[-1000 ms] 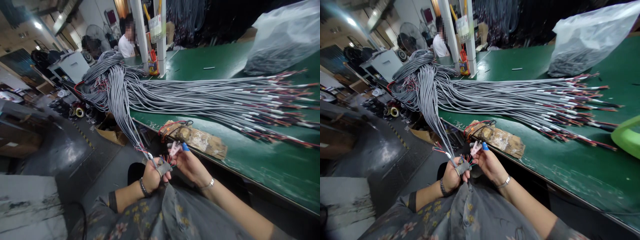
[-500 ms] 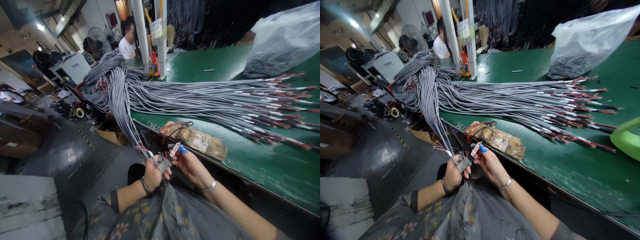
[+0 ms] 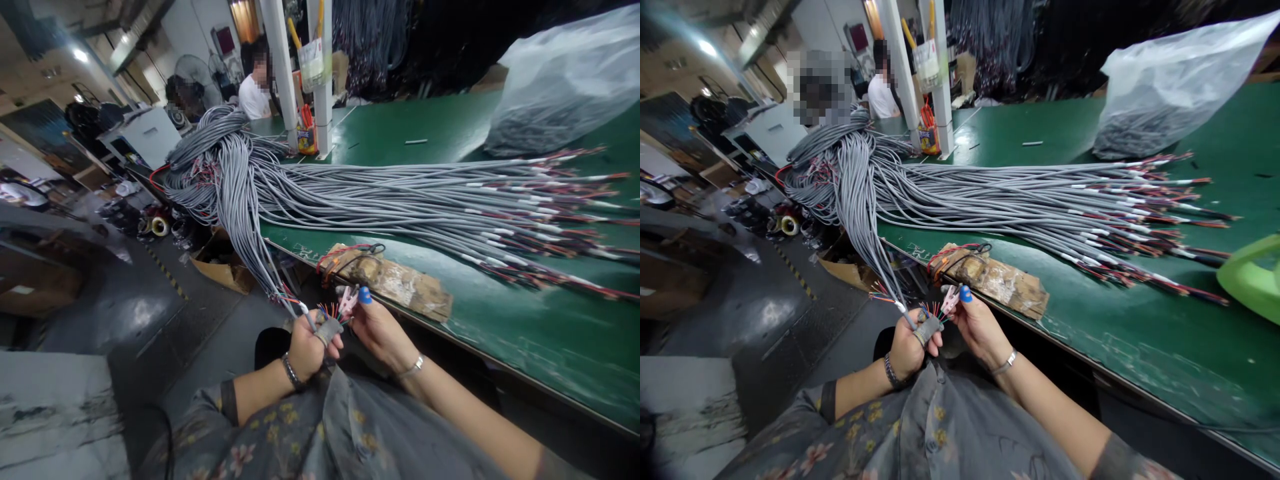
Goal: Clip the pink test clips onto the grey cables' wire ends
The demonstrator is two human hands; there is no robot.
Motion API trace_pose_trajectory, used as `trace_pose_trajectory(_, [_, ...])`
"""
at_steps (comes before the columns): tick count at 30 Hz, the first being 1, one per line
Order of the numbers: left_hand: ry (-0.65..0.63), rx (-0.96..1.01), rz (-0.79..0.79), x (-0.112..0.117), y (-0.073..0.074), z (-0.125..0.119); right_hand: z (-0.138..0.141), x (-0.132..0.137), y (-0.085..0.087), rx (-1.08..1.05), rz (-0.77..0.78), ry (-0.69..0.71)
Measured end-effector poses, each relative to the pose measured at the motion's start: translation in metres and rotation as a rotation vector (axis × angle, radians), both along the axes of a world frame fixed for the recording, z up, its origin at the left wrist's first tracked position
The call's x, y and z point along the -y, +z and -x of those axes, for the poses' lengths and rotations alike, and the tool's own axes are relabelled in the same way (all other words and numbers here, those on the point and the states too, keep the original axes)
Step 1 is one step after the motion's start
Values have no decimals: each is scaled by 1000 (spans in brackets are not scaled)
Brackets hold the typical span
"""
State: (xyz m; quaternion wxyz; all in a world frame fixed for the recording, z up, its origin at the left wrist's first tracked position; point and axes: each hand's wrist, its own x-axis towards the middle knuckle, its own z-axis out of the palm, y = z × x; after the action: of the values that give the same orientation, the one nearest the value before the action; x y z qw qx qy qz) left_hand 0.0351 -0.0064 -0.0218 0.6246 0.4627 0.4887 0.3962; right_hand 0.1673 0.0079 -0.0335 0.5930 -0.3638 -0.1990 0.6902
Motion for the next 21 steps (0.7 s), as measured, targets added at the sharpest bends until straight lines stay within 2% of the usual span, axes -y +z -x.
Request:
trace_pose_trajectory(6, [-16, -51, -8, 1, 0, 1, 3, -1, 2, -65, 35, -50])
trace_pose_trajectory(10, [-14, -56, -24, 3, 1, 4, -2, 8, 2, -67, 22, 95])
trace_pose_trajectory(14, [-26, -74, -17, 6, 4, 7, -4, 26, -3, 66, -61, 206])
trace_pose_trajectory(21, [-84, -115, -48, 8, 5, 10, 1, 35, -2, 235, -84, 151])
